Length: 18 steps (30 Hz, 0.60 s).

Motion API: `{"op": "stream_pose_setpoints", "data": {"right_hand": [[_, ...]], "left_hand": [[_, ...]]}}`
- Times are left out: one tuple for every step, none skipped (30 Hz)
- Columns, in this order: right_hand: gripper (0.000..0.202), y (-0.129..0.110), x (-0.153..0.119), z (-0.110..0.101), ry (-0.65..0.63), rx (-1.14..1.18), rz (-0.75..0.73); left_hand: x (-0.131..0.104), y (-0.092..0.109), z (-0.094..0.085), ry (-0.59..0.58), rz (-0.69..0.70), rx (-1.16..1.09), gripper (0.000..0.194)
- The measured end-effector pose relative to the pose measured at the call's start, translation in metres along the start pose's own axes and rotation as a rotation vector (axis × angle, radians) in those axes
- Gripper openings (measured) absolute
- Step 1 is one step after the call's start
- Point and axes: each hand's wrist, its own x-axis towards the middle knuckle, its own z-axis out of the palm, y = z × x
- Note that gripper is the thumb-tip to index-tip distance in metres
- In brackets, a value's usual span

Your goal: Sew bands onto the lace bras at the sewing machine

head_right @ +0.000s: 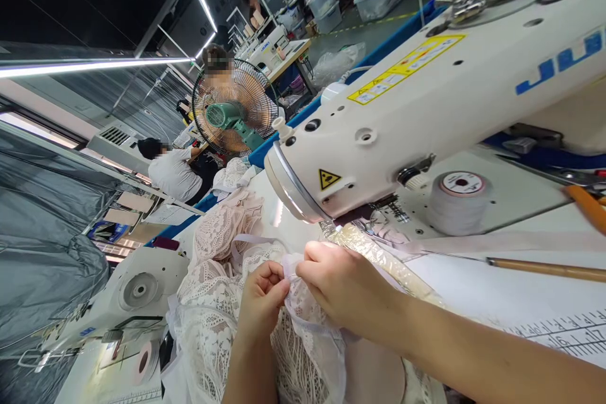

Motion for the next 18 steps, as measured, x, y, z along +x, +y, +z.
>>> {"op": "stream_pose_setpoints", "data": {"right_hand": [[0.024, 0.0001, 0.0003, 0.0000, -0.003, -0.003, -0.001], [0.024, 0.0002, 0.0005, 0.0000, -0.005, -0.006, -0.003], [0.025, 0.0003, 0.0006, 0.0000, -0.005, -0.011, -0.003], [0.025, 0.0004, 0.0007, 0.0000, -0.004, -0.016, -0.004], [0.025, 0.0004, 0.0006, 0.0000, -0.003, -0.022, -0.008], [0.025, 0.0004, 0.0006, 0.0000, -0.001, -0.027, -0.011], [0.025, 0.0004, 0.0006, 0.0000, 0.002, -0.030, -0.015], [0.024, 0.0003, 0.0006, -0.0001, 0.007, -0.032, -0.019], [0.024, 0.0003, 0.0007, -0.0002, 0.012, -0.032, -0.024], [0.024, 0.0003, 0.0009, -0.0003, 0.020, -0.030, -0.028], [0.023, 0.0002, 0.0012, -0.0005, 0.028, -0.029, -0.031], [0.023, 0.0002, 0.0014, -0.0006, 0.034, -0.029, -0.033], [0.023, 0.0001, 0.0016, -0.0008, 0.035, -0.030, -0.035], [0.023, 0.0000, 0.0017, -0.0010, 0.031, -0.033, -0.034], [0.022, -0.0002, 0.0018, -0.0012, 0.024, -0.037, -0.033], [0.022, -0.0004, 0.0018, -0.0014, 0.018, -0.042, -0.028], [0.021, -0.0007, 0.0017, -0.0016, 0.012, -0.048, -0.021], [0.021, -0.0011, 0.0017, -0.0019, 0.004, -0.052, -0.017]], "left_hand": [[0.0000, 0.0001, 0.0000, -0.001, 0.001, -0.001, 0.013], [-0.0001, 0.0002, 0.0000, -0.002, 0.002, -0.002, 0.013], [-0.0001, 0.0001, -0.0002, -0.004, 0.003, -0.002, 0.012], [-0.0002, 0.0000, -0.0003, -0.005, 0.006, -0.002, 0.011], [-0.0003, -0.0001, -0.0005, -0.008, 0.009, -0.001, 0.010], [-0.0005, -0.0003, -0.0007, -0.010, 0.013, 0.000, 0.009], [-0.0006, -0.0005, -0.0009, -0.011, 0.018, 0.004, 0.008], [-0.0007, -0.0007, -0.0011, -0.011, 0.022, 0.007, 0.008], [-0.0008, -0.0009, -0.0013, -0.012, 0.025, 0.012, 0.008], [-0.0009, -0.0012, -0.0015, -0.013, 0.027, 0.017, 0.008], [-0.0011, -0.0014, -0.0016, -0.015, 0.028, 0.022, 0.008], [-0.0012, -0.0015, -0.0017, -0.015, 0.028, 0.027, 0.008], [-0.0013, -0.0016, -0.0017, -0.016, 0.028, 0.033, 0.009], [-0.0014, -0.0017, -0.0016, -0.014, 0.029, 0.040, 0.009], [-0.0016, -0.0016, -0.0015, -0.010, 0.031, 0.049, 0.010], [-0.0019, -0.0015, -0.0013, -0.007, 0.036, 0.059, 0.010], [-0.0022, -0.0013, -0.0010, -0.004, 0.041, 0.070, 0.009], [-0.0026, -0.0011, -0.0007, -0.002, 0.048, 0.082, 0.008]]}}
